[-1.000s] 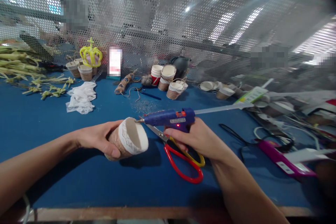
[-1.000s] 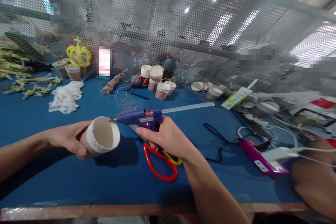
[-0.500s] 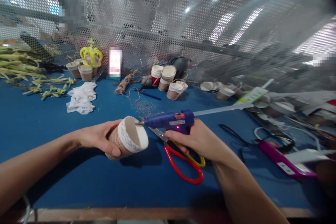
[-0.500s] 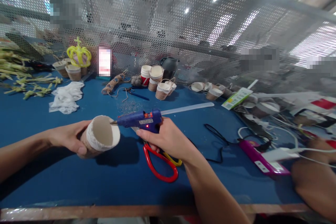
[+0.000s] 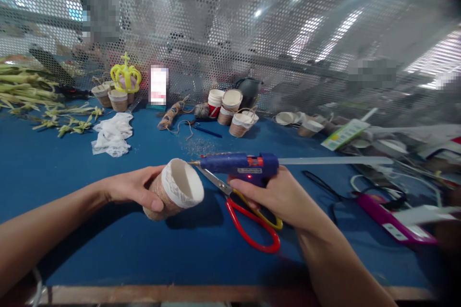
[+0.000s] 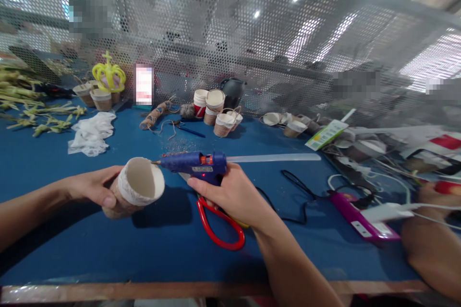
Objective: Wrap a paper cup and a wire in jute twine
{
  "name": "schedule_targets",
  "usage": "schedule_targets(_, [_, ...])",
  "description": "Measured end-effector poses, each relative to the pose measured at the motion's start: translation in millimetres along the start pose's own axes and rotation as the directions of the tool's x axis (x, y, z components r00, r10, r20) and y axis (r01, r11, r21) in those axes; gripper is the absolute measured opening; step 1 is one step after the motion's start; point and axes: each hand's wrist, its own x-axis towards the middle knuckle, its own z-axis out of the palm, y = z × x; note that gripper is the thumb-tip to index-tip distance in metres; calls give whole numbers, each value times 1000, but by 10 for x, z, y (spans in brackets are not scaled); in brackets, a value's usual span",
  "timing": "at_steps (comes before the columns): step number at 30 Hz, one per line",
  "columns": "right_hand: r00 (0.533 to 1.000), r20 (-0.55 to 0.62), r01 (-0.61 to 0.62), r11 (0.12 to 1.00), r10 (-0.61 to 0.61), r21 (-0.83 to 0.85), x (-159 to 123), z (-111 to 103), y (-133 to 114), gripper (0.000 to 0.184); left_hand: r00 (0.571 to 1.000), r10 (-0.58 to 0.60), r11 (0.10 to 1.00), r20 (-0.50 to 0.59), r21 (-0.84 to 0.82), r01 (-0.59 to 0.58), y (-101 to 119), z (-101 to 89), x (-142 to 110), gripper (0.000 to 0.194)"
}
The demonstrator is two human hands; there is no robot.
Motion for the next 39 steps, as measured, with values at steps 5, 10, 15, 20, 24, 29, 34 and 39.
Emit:
schedule_targets(5, [998,19,62,998,-62,9,2,2,-19,13,1000,-4,996,25,-94,6,-5,1,-9,56])
schedule_targets(10, [996,21,87,996,-87,-17,2,-5,-14,15,1000,0,991,30,-132,4,-3,-3,-8,57])
schedule_targets(15, [996,16,89,995,-89,-44,1,-18,-16,15,1000,-4,989,22,-150,7,20,15,-4,59])
schedule_targets(20, [995,3,97,992,-97,-75,-5,-20,-28,15,1000,-11,989,-4,-145,10,35,20,-15,55])
schedule_targets(24, [994,2,110,990,-110,-87,-5,-21,-16,17,1000,-13,992,-19,-127,10,30,11,-14,55])
schedule_targets(29, [994,14,108,989,-107,-96,-6,-30,-13,18,1000,-8,994,-19,-110,6,26,9,-11,54])
schedule_targets(34, [994,10,106,991,-106,-83,-13,-33,-40,15,999,-9,996,-31,-90,6,34,12,-17,56])
schedule_targets(39, [995,-8,98,994,-98,-58,-13,-23,-36,15,998,28,1000,-59,-1,-29,55,10,-8,59])
